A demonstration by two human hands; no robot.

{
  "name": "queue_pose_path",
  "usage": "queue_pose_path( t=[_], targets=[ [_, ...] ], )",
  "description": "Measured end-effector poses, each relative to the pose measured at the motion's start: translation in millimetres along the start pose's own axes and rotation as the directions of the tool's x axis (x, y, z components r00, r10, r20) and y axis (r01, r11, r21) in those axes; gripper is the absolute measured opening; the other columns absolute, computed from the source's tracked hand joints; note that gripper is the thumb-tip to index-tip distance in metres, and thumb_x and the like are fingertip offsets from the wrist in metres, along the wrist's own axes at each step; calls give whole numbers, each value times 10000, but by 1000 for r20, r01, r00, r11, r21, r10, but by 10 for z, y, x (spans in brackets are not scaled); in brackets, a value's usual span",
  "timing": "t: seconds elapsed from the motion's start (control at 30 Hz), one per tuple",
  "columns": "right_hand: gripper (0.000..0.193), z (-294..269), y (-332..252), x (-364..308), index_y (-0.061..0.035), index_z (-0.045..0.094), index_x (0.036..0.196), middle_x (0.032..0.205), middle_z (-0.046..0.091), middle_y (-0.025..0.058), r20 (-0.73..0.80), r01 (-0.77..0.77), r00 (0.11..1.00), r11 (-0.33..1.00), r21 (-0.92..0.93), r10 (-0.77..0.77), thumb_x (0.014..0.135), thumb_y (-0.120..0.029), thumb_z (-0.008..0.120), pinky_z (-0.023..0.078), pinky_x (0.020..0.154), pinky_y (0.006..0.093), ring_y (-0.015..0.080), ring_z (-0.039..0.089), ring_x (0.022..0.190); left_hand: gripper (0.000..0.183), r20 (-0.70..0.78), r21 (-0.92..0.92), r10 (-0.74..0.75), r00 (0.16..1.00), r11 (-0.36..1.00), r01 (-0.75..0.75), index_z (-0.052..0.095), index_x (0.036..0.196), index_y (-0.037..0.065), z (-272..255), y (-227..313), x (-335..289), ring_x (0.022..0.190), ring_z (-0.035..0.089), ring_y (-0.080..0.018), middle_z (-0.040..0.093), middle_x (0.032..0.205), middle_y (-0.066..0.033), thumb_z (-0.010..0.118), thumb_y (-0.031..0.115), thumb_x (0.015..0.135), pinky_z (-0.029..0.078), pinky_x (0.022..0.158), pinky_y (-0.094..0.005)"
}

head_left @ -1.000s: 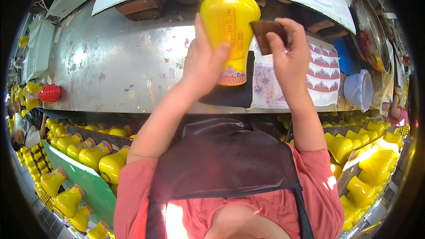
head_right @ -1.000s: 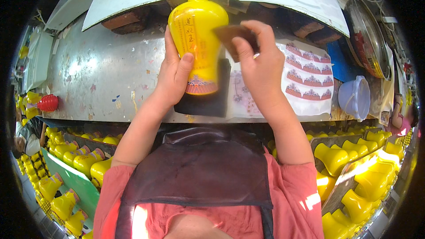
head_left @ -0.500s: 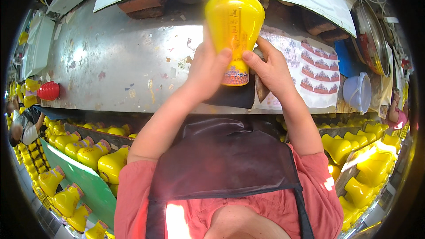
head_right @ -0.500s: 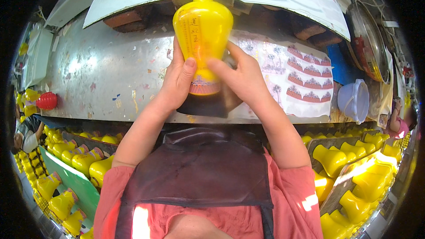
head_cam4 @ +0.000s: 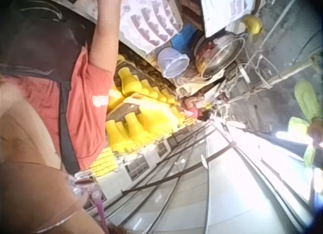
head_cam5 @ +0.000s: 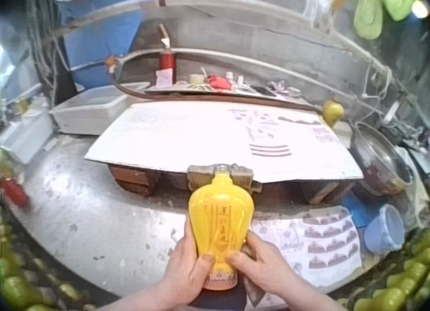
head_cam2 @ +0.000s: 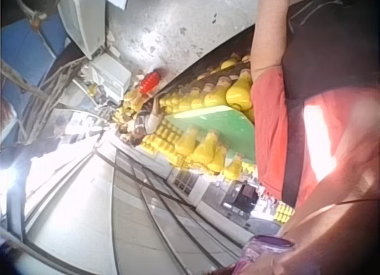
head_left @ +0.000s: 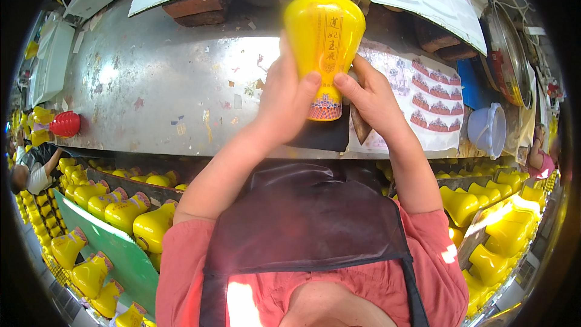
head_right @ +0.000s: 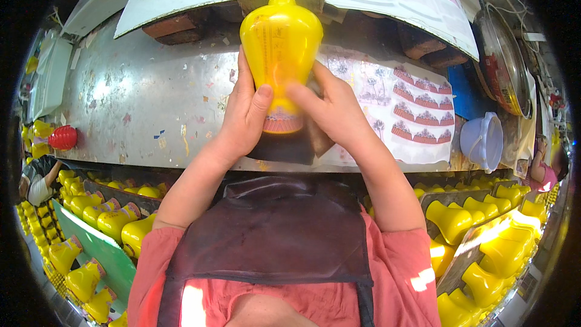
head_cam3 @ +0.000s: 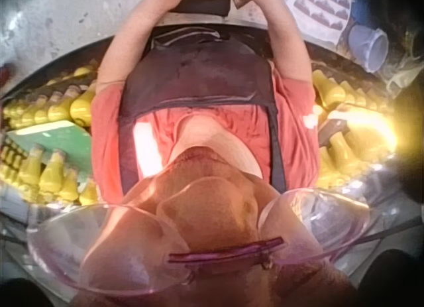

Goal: The person applies adhesive labels to yellow plastic bottles on a workbench. They peel labels from a sheet, position them on the bottle body, and smooth them down with their fingers. The labeled bottles are placed on a green tray.

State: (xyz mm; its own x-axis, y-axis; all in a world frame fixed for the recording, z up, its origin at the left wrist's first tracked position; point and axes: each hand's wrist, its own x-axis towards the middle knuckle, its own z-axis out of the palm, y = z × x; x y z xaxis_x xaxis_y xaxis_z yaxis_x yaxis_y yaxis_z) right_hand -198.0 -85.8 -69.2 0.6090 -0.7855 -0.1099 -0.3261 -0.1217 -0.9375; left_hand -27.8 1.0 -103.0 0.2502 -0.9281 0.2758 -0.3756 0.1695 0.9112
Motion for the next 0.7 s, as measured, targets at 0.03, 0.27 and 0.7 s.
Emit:
queue_pose_path(
  t=[0.03, 0.27, 0.7],
  targets=[
    [623, -14, 29, -4, -15, 544, 1423, 972, 733, 111, 12, 2, 1000, 1000, 21, -3, 943, -396, 659, 525, 724, 291, 135, 654, 772, 774, 7, -17, -10, 1000, 1000, 10, 153, 1565, -83, 1, 2, 0, 1226, 527, -520, 538, 1370, -331, 492, 361, 1029, 403, 1064, -550],
    [621, -133, 180, 2, -7, 504, 1483, 1119, 704, 106, 98, -44, 995, 992, 118, 33, 941, -265, 666, 523, 782, 276, 117, 638, 846, 810, 68, -171, -104, 992, 979, 115, 90, 1591, -78, -37, 71, -35, 1325, 477, -506, 480, 1442, -344, 509, 301, 1010, 359, 1131, -522],
    [483, -126, -564, 172, -131, 705, 1324, 803, 609, 72, -183, 316, 845, 744, -588, -503, 855, -180, 810, 466, 554, 300, 149, 551, 588, 507, -204, 25, 68, 977, 998, -64, 554, 1338, 20, -100, 29, 672, 1220, 540, -347, 566, 1303, -187, 669, 308, 938, 409, 1071, -434]
  ],
)
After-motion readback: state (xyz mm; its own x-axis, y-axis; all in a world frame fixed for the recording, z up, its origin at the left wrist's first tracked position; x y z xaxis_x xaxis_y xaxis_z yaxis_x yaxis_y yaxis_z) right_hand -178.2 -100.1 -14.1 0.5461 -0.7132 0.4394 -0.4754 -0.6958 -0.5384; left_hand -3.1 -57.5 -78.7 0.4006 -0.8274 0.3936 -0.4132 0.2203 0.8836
